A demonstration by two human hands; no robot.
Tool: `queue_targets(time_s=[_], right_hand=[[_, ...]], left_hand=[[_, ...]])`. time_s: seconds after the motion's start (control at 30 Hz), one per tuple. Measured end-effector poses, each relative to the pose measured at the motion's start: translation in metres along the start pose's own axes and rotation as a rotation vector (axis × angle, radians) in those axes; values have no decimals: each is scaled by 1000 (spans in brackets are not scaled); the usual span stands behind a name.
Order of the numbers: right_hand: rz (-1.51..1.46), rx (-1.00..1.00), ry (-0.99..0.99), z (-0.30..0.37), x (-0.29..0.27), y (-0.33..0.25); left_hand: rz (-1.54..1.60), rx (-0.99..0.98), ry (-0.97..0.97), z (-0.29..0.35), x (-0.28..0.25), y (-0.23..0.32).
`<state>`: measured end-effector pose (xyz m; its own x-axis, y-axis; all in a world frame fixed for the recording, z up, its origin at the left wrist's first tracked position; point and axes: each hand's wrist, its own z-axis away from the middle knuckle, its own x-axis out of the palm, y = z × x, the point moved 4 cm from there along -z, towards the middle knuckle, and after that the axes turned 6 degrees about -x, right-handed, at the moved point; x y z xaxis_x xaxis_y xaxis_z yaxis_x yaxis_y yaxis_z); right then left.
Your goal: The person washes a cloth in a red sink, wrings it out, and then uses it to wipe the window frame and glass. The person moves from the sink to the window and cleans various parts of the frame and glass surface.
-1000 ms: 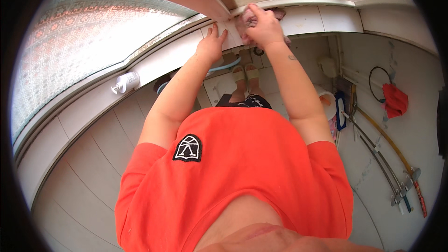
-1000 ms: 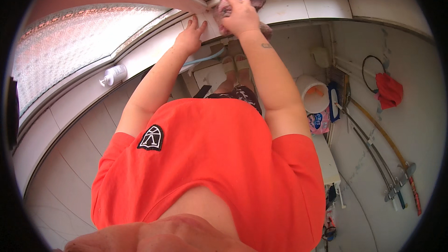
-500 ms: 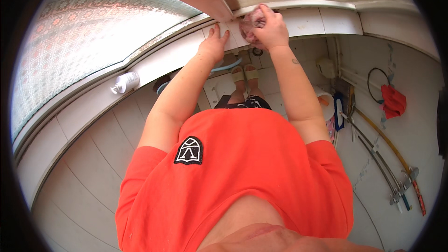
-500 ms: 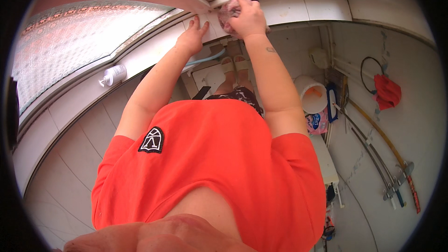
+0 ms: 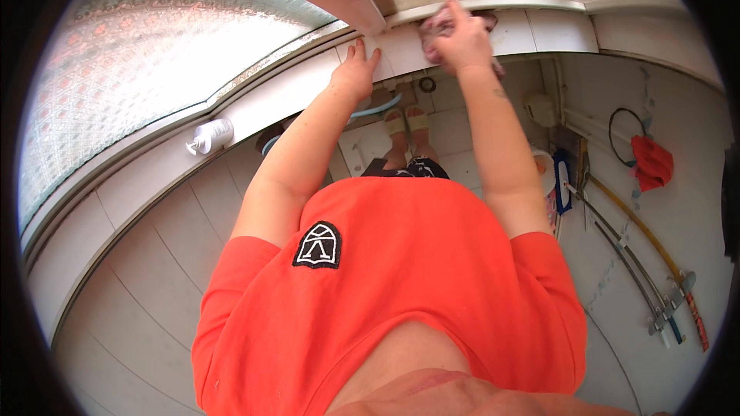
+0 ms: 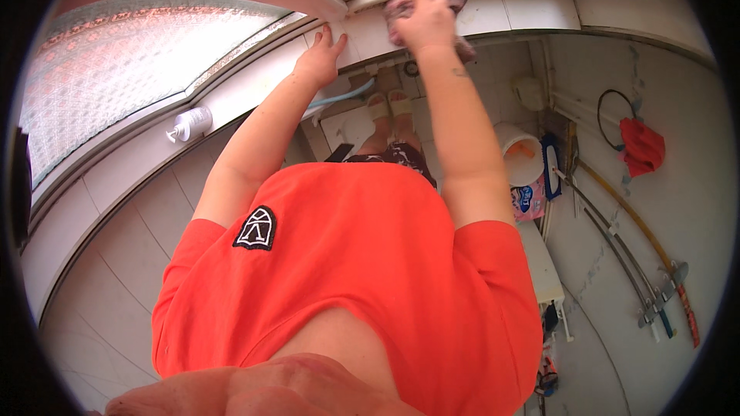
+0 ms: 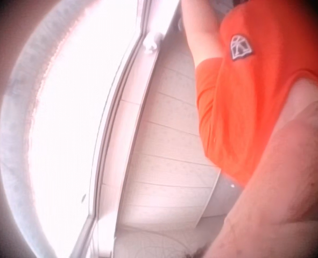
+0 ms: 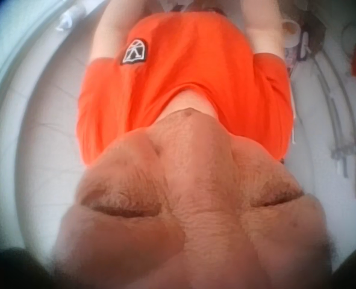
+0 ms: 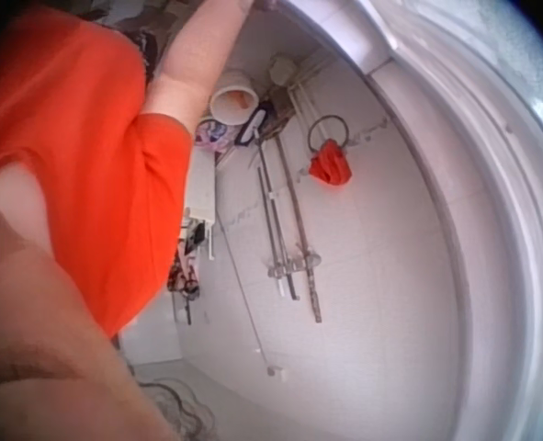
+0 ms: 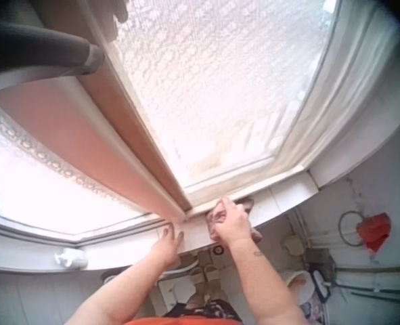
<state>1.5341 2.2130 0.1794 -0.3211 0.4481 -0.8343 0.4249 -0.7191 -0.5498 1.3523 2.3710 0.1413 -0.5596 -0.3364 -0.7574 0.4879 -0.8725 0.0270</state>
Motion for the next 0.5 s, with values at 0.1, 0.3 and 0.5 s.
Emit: queue_targets(time_s=[0.1, 0.3, 0.5], right_hand=[[-70, -83, -72, 14, 31, -33], [-294, -94, -273, 30, 30, -64], [-490, -235, 64, 43, 9, -107]], left_hand=[[-25, 3, 0, -2, -4, 4], [-110, -5, -90, -11, 2, -5], [421, 290, 63, -33, 28, -14]])
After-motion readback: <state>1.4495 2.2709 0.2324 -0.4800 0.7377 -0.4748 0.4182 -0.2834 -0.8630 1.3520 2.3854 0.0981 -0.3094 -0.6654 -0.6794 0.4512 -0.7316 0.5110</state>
